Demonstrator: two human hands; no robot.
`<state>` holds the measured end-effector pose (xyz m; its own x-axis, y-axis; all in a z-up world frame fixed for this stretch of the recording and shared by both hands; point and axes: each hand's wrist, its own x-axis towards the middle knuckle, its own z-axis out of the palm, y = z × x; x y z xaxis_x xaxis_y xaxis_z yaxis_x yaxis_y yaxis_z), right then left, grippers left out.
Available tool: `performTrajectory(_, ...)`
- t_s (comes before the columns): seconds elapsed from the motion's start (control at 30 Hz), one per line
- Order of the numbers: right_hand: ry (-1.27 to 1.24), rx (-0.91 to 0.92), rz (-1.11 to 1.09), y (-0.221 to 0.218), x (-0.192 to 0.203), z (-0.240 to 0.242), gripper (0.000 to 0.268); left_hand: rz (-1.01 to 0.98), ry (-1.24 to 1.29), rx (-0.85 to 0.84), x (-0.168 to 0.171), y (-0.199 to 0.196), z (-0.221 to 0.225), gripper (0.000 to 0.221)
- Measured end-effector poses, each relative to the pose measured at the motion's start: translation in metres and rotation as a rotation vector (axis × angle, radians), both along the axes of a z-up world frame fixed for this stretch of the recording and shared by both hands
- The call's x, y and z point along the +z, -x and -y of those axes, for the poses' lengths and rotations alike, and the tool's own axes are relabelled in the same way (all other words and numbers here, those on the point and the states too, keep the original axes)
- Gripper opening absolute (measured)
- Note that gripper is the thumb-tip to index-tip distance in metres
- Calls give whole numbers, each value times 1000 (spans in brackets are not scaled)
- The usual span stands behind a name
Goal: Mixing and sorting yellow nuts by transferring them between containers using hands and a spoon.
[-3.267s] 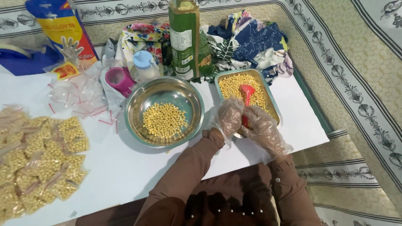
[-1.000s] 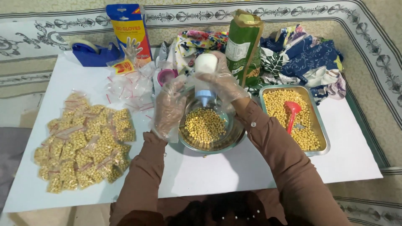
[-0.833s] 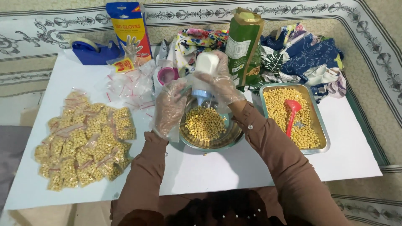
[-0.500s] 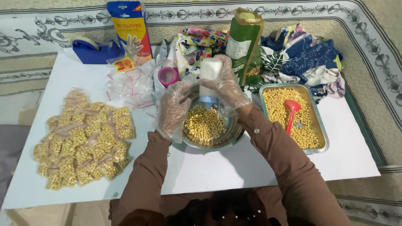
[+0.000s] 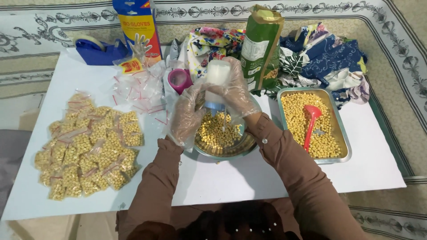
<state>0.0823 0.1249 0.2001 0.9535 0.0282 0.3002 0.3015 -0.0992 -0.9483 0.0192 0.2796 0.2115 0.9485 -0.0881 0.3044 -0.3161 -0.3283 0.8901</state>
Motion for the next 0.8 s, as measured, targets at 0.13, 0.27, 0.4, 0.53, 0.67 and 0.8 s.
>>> performTrajectory(0.13,-208,39,-269,-12,0,-1,83,-55,186,-119,-18,-15,-5,76)
performTrajectory(0.27,-347,-49,-601,-40,-23,-4,81,102,44,13,-40,-37,-1,87)
performTrajectory(0.4,-282,-23,-574,-40,3,-10,74,193,-77,112,-42,-61,8,92)
performTrajectory(0.53,-516,-67,-647,-61,-21,-3,61,202,-2,198,-41,-83,13,79)
performTrajectory(0.67,-590,-12,-652,2,58,-15,41,82,-48,237,-33,-97,12,72)
performTrajectory(0.8,-676,19,-641,-15,40,-12,45,40,-194,267,-50,-128,12,76)
